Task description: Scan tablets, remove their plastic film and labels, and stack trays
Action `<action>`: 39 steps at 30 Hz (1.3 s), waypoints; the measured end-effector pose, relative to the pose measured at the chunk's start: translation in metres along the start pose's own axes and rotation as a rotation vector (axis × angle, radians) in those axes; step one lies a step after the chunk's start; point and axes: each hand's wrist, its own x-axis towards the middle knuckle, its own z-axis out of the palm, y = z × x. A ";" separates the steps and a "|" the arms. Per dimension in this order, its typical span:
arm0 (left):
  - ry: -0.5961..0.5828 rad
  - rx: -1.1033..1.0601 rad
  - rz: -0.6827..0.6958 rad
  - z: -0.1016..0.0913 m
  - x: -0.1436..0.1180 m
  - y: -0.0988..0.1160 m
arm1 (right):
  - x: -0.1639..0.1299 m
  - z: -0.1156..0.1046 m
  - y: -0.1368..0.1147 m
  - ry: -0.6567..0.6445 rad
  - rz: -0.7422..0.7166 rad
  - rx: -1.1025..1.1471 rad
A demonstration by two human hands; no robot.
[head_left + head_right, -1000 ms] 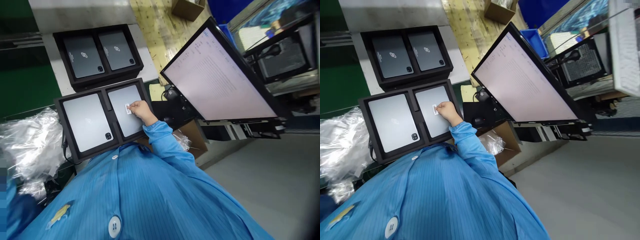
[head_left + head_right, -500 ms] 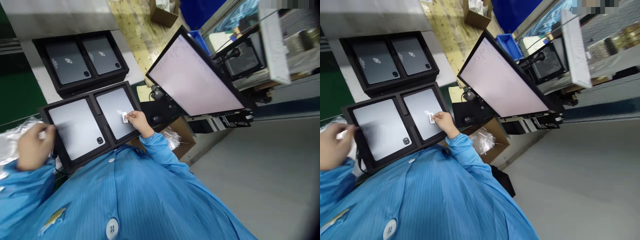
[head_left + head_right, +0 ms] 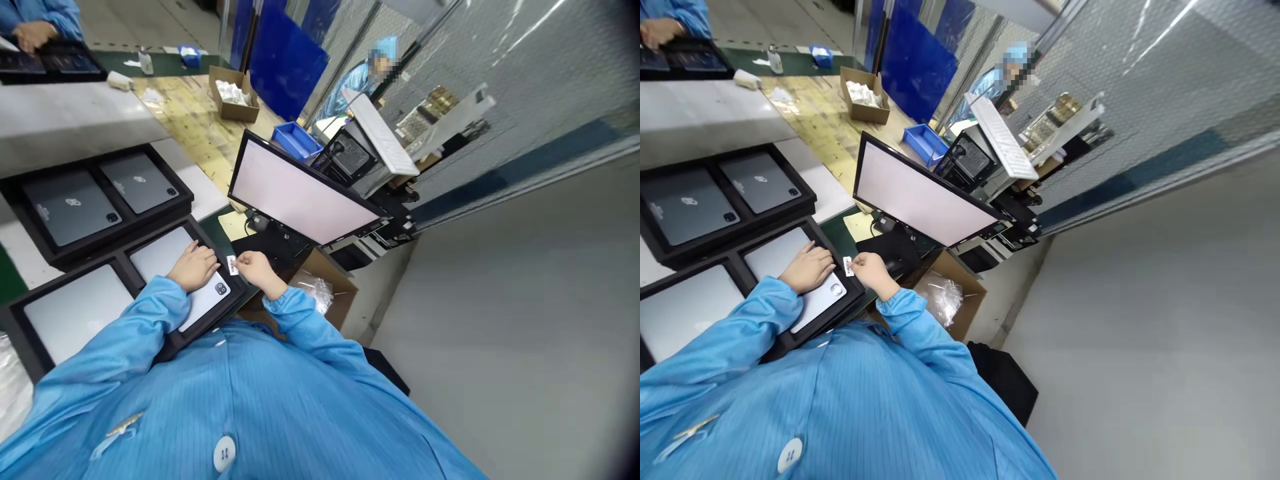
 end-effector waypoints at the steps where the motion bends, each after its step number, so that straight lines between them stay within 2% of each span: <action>1: 0.081 0.017 0.031 -0.005 -0.007 -0.001 | 0.004 0.007 -0.004 -0.031 -0.033 -0.052; 5: 0.556 0.096 0.217 -0.023 -0.045 -0.004 | 0.017 0.049 -0.031 -0.208 -0.252 -0.380; 6: 0.632 0.107 0.229 -0.023 -0.053 -0.003 | 0.019 0.059 -0.038 -0.232 -0.293 -0.481; 7: 0.657 0.112 0.216 -0.021 -0.059 -0.003 | 0.020 0.066 -0.043 -0.243 -0.317 -0.578; 8: 0.624 0.114 0.178 -0.016 -0.062 -0.002 | 0.020 0.070 -0.045 -0.243 -0.330 -0.661; 9: 0.542 0.117 0.118 -0.009 -0.063 0.000 | 0.020 0.071 -0.046 -0.230 -0.341 -0.722; 11: 0.285 0.133 -0.020 0.008 -0.061 0.005 | 0.021 0.060 -0.038 -0.155 -0.359 -0.759; 13: -0.002 0.145 -0.122 0.019 -0.062 0.013 | 0.019 0.038 -0.022 -0.037 -0.367 -0.686; 15: -0.175 0.136 -0.195 0.015 -0.078 0.023 | 0.015 0.014 -0.001 0.065 -0.351 -0.541; 16: -0.180 0.129 -0.246 0.007 -0.094 0.028 | 0.011 0.006 0.010 0.091 -0.340 -0.464; 17: -0.122 0.130 -0.326 -0.005 -0.114 0.034 | 0.006 0.000 0.022 0.097 -0.332 -0.397; 18: -0.015 0.139 -0.444 -0.018 -0.139 0.041 | -0.001 -0.002 0.032 0.082 -0.326 -0.346; 20: 0.275 0.206 -0.818 -0.043 -0.194 0.054 | -0.016 0.004 0.051 -0.008 -0.318 -0.274; 21: 0.359 0.196 -1.078 -0.051 -0.219 0.061 | -0.024 0.011 0.059 -0.058 -0.308 -0.240; 23: 0.383 0.014 -1.545 -0.059 -0.258 0.074 | -0.039 0.024 0.071 -0.088 -0.279 -0.177; 24: 0.359 -0.106 -1.705 -0.059 -0.270 0.080 | -0.044 0.028 0.074 -0.063 -0.271 -0.154; 26: 0.352 -0.255 -1.839 -0.057 -0.278 0.089 | -0.050 0.030 0.072 0.028 -0.295 -0.134; 29: 0.436 -0.179 -1.864 -0.066 -0.263 0.091 | -0.031 0.020 0.049 0.084 -0.388 -0.114; 31: 0.416 -0.103 -1.845 -0.085 -0.242 0.077 | 0.004 0.013 0.022 0.058 -0.420 -0.080; 33: 0.397 -0.009 -1.778 -0.109 -0.215 0.043 | 0.056 0.014 -0.013 0.030 -0.440 -0.048; 36: 0.499 0.076 -1.600 -0.141 -0.171 -0.044 | 0.150 0.034 -0.063 0.071 -0.493 -0.032; 39: 0.553 0.066 -1.498 -0.155 -0.137 -0.136 | 0.227 0.063 -0.094 0.081 -0.520 -0.103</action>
